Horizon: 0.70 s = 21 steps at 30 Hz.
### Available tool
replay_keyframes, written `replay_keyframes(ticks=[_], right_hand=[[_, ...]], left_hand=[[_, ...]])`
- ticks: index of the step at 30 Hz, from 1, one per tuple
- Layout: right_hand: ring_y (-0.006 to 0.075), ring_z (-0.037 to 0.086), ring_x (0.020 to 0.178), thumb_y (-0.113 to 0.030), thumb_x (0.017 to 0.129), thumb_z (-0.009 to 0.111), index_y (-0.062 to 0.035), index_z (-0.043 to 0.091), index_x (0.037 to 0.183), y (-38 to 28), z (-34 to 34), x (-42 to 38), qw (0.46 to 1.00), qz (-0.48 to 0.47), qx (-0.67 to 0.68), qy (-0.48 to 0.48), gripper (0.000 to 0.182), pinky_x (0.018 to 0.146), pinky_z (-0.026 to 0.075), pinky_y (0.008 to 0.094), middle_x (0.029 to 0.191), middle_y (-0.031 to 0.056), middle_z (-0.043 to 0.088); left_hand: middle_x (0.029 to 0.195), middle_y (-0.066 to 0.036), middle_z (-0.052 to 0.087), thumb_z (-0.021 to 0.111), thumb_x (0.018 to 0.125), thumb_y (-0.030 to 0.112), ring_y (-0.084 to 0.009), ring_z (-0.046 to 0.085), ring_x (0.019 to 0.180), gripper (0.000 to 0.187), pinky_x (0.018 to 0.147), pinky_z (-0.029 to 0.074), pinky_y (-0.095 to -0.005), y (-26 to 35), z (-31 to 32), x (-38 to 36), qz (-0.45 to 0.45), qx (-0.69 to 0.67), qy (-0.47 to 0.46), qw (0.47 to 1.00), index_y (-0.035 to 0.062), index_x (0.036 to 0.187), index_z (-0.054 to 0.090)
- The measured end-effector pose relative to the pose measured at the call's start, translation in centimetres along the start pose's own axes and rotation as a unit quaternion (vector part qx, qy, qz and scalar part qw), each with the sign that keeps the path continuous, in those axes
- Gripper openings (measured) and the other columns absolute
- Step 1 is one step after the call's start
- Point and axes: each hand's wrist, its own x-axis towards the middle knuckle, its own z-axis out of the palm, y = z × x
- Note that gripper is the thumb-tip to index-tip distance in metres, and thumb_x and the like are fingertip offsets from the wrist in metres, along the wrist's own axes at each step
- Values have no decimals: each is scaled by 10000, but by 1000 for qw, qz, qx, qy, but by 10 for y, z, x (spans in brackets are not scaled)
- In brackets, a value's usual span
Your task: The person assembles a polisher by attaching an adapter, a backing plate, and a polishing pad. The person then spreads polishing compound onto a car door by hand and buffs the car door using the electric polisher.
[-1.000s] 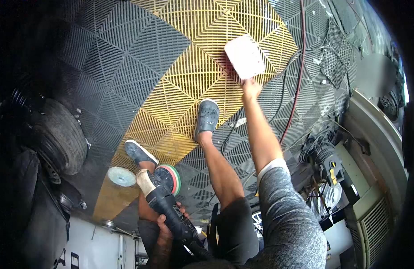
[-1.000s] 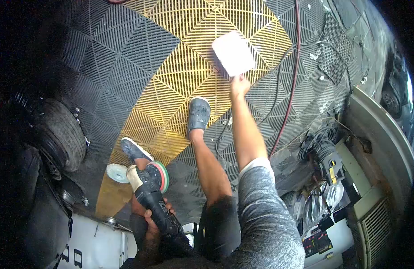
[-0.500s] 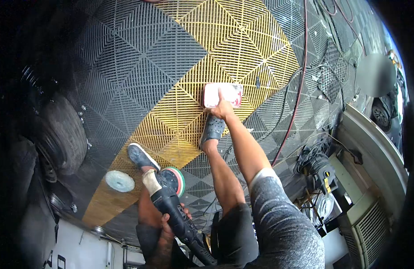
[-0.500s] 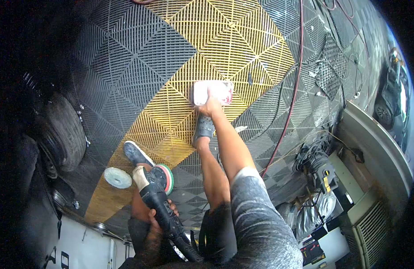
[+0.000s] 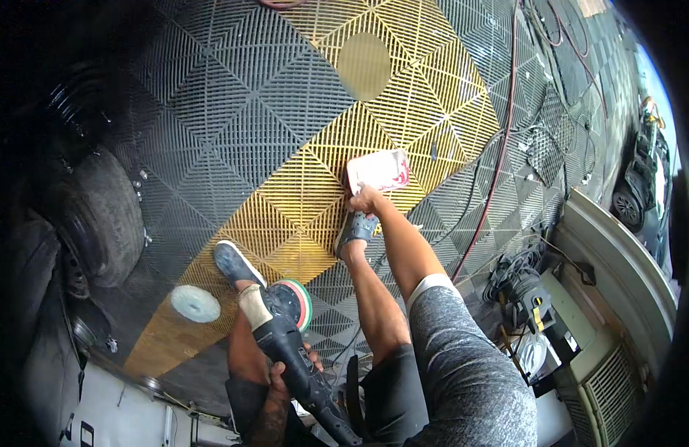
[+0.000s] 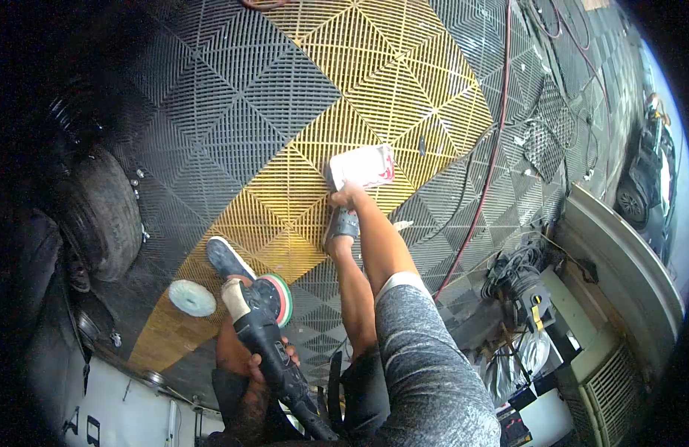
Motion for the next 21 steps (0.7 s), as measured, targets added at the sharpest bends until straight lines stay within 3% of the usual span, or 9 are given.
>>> replay_keyframes(ticks=[1, 3, 4, 10, 14, 15, 17, 19, 21], right_hand=[[246, 625, 659, -158, 688, 764, -113, 452, 1397, -9, 1, -5, 998, -47, -22, -29, 776, 510, 576, 419, 775, 87, 621], [187, 561, 549, -166, 748, 694, -127, 579, 1180, -24, 13, -46, 924, 59, 337, 168, 448, 466, 529, 392, 672, 50, 555], [158, 549, 480, -133, 801, 599, -110, 592, 963, -14, 10, -41, 911, 25, 402, 87, 164, 417, 492, 356, 656, 43, 551], [160, 600, 539, -90, 782, 577, -105, 567, 809, 0, 34, -136, 748, -158, 641, -66, 33, 477, 521, 301, 708, 28, 606], [156, 659, 649, -74, 877, 536, -169, 451, 1416, -72, 27, -312, 772, -190, 589, -143, 554, 565, 575, 291, 810, 54, 653], [144, 654, 663, -105, 893, 546, -167, 424, 1443, -91, 31, -345, 777, -187, 579, -163, 567, 595, 562, 267, 826, 54, 658], [128, 616, 682, -134, 904, 561, -165, 414, 1450, -136, 32, -413, 822, -203, 496, -194, 566, 594, 530, 244, 844, 44, 632], [123, 568, 707, -142, 903, 579, -168, 397, 1457, -192, 46, -481, 822, -241, 451, -249, 583, 630, 509, 245, 896, 37, 594], [147, 568, 801, -169, 864, 642, -156, 346, 1491, -267, 64, -547, 829, -266, 418, -260, 694, 705, 498, 271, 1004, 55, 571]], left_hand=[[1099, -142, 571, 772, 727, 530, -323, 584, 1045, 851, 951, 493, -461, 2, 1, 0, -4, 8, 0, 1000, 21, 1331, 454], [1095, -141, 574, 763, 724, 546, -316, 585, 1029, 849, 941, 492, -455, 3, 0, -1, -5, 20, 9, 1000, 23, 1321, 460], [1091, -139, 576, 754, 721, 562, -309, 587, 1012, 848, 931, 490, -450, 3, 1, -3, -8, 29, 21, 999, 25, 1311, 466], [1119, -134, 569, 725, 733, 526, -331, 594, 1008, 806, 941, 489, -466, 2, 33, -28, 57, 73, 6, 996, 27, 1313, 469], [1115, -112, 564, 771, 707, 486, -321, 580, 1053, 784, 989, 472, -494, 3, 74, -92, 133, 63, -44, 988, 77, 1310, 482], [1105, -97, 563, 784, 702, 485, -313, 574, 1077, 776, 987, 478, -510, 6, 84, -111, 160, 66, -55, 983, 95, 1305, 491], [953, 1, 568, 722, 886, 397, -193, 562, 881, 437, 851, 499, -366, -9, 162, -171, 270, -24, -102, 957, 136, 1192, 552], [1213, -113, 583, 836, 785, 292, -248, 583, 1095, 646, 1017, 471, -382, -11, 230, -274, 262, -72, -240, 932, 42, 1284, 513], [1140, -124, 566, 808, 698, 359, -338, 571, 1114, 749, 1064, 426, -505, 20, 169, -296, 357, 76, -252, 896, 94, 1315, 478]])
